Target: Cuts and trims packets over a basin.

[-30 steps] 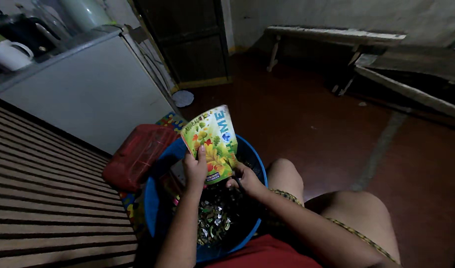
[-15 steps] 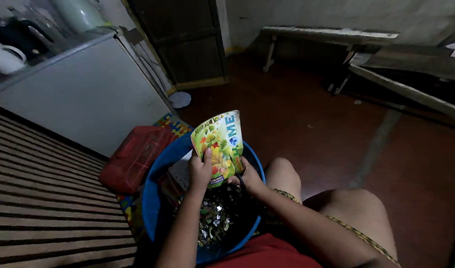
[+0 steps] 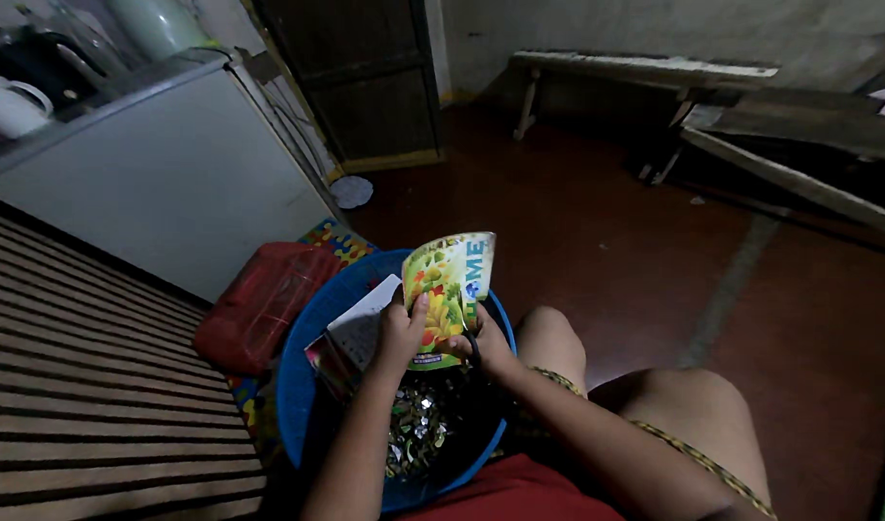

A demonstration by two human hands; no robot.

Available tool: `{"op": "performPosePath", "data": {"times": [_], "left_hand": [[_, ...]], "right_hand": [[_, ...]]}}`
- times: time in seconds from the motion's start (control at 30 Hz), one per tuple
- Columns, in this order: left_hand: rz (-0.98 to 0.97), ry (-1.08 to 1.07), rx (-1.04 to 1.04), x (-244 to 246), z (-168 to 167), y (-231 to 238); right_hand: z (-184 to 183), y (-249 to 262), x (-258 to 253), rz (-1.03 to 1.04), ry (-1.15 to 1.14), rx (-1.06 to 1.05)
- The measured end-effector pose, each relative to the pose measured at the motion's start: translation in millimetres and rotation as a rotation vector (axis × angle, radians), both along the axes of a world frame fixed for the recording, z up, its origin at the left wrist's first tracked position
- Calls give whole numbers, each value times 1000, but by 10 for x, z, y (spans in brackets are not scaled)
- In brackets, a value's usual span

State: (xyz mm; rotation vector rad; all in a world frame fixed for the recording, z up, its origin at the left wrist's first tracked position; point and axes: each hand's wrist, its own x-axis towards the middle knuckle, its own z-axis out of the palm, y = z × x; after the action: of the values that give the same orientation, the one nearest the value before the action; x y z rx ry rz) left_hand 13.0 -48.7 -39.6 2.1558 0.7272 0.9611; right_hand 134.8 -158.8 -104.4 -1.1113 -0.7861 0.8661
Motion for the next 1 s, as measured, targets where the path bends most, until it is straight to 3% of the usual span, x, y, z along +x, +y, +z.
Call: {"op": "performPosePath", "data": {"times": [0.5,0.67,0.73,0.87,1.0], "left_hand": [[-87,167,-12,0,38,-14],[-38,150,3,-10,30,18],[31,137,-36,-23,67,34],[304,-84,-126,-75,153,101],[436,-252,-87,-158,155,247]], "right_hand": [[43,-23,1,-126,54,-84],[22,9,36,-8,92,-76],[-3,27,54,83,49,-111],[-42,44,23,249,-136,-156],[-22,38,-1,383,-243,-173]]}}
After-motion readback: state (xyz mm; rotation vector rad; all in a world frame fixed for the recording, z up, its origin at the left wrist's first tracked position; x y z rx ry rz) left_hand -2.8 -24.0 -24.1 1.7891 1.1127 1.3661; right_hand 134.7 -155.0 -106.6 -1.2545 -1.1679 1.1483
